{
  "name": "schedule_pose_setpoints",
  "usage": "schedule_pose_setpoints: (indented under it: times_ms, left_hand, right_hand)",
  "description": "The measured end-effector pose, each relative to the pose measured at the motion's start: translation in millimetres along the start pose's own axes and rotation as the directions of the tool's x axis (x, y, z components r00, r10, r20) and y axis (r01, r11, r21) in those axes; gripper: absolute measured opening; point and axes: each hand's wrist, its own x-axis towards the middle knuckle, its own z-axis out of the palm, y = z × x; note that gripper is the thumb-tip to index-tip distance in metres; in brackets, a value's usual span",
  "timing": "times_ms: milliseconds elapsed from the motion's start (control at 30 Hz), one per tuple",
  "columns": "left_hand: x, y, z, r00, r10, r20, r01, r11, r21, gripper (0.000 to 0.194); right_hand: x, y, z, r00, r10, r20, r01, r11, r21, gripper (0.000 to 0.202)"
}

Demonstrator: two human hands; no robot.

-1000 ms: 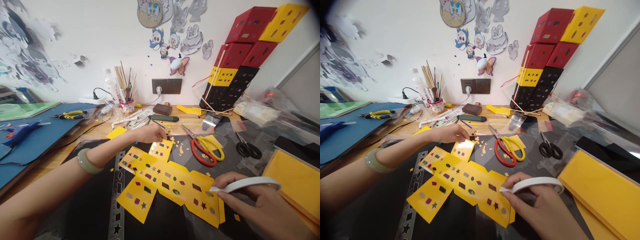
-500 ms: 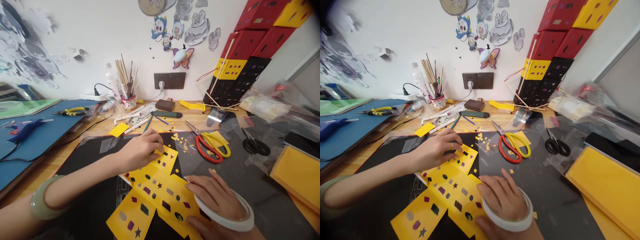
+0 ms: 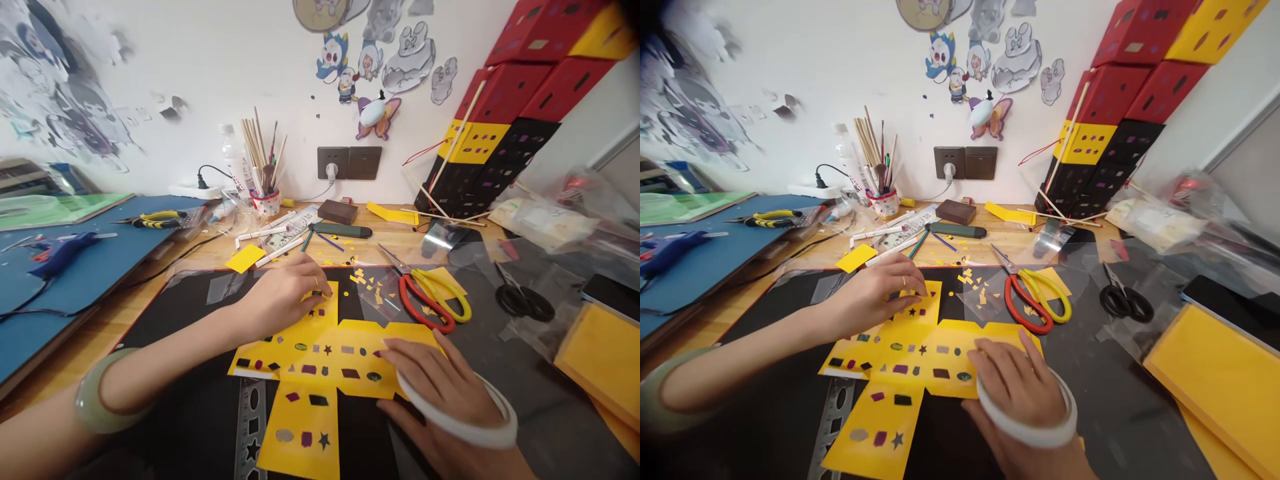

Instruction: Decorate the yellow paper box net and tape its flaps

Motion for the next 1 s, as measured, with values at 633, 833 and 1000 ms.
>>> schedule_pose_setpoints:
  times_ms: [633, 833, 1000]
  left_hand:
    - [-9, 39, 36.8, 0.963, -0.079, 0.258, 0.088, 0.996, -0.025, 0.011]
    - [-7, 37, 40.4, 0.948, -0.152, 0.278, 0.169, 0.985, -0.036, 0.008]
    - [-2, 40, 41.8, 0.952, -0.142, 0.270, 0.152, 0.988, -0.015, 0.009]
  right_hand:
    - [10, 13, 19, 0.969, 0.222, 0.112, -0.227, 0.973, 0.037, 0.043]
    - [13, 9, 19, 0.921, 0.338, 0.195, -0.356, 0.932, 0.068, 0.047]
    - [16, 7, 19, 0.896, 0.385, 0.219, -0.412, 0.907, 0.088, 0.047]
